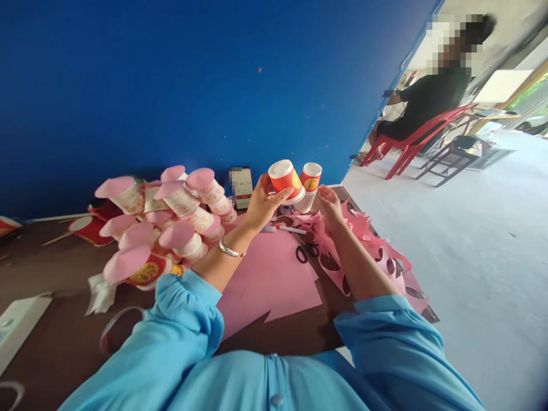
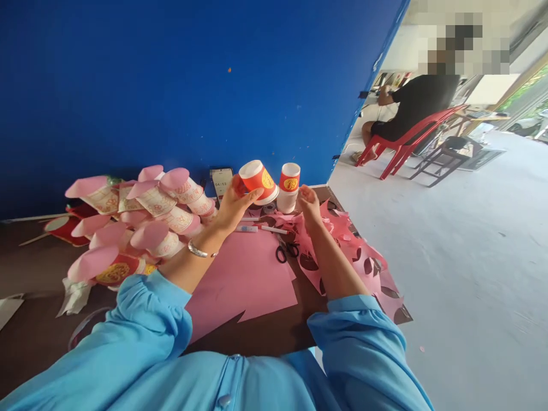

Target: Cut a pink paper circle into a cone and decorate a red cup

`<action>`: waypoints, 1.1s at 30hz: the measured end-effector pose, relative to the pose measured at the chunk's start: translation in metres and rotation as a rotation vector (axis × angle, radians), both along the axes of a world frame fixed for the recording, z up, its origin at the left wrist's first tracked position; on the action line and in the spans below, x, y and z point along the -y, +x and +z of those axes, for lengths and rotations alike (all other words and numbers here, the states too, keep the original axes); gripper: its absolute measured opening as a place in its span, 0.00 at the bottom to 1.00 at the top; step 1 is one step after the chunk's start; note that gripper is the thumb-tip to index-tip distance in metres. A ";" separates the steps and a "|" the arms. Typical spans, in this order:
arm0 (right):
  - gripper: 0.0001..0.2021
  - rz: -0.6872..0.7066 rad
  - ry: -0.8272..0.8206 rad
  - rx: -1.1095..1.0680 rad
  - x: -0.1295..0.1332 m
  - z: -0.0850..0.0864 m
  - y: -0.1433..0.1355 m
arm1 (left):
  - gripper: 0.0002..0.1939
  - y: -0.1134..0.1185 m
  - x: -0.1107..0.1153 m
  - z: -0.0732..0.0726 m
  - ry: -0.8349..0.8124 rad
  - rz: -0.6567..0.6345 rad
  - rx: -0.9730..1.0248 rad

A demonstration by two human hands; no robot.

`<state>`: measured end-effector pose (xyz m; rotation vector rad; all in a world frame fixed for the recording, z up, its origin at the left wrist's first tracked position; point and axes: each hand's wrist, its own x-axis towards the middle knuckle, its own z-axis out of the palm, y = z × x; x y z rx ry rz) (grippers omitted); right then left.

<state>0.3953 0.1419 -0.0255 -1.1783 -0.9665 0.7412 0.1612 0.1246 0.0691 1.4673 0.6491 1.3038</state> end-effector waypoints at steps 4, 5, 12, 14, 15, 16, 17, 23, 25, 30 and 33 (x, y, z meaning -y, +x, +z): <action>0.20 -0.056 0.057 0.067 0.022 0.026 -0.008 | 0.30 -0.053 0.048 -0.029 -0.077 -0.011 -0.106; 0.18 -0.016 0.112 0.146 0.030 0.034 -0.014 | 0.30 -0.066 0.059 -0.036 -0.115 0.001 -0.115; 0.08 0.527 0.008 0.412 0.099 0.061 -0.094 | 0.24 -0.123 0.110 -0.074 -0.675 0.007 0.243; 0.09 0.640 -0.037 0.390 0.111 0.051 -0.114 | 0.23 -0.127 0.115 -0.075 -0.840 0.022 0.370; 0.09 0.680 -0.059 0.375 0.115 0.045 -0.122 | 0.22 -0.128 0.116 -0.074 -0.895 0.031 0.412; 0.10 0.711 -0.078 0.362 0.118 0.039 -0.129 | 0.22 -0.129 0.118 -0.074 -0.931 0.035 0.438; 0.10 0.731 -0.098 0.352 0.120 0.033 -0.133 | 0.22 -0.129 0.118 -0.074 -0.945 0.034 0.447; 0.09 0.634 -0.075 0.493 0.124 0.007 -0.131 | 0.23 -0.129 0.120 -0.076 -0.550 0.052 0.152; 0.09 0.575 -0.056 0.553 0.123 0.000 -0.125 | 0.25 -0.130 0.118 -0.077 -0.441 0.064 0.016; 0.09 0.348 -0.005 0.714 0.118 -0.013 -0.111 | 0.28 -0.133 0.112 -0.090 -0.243 0.142 -0.254; 0.10 0.191 0.038 0.869 0.115 -0.016 -0.103 | 0.28 -0.136 0.113 -0.103 -0.183 0.120 -0.345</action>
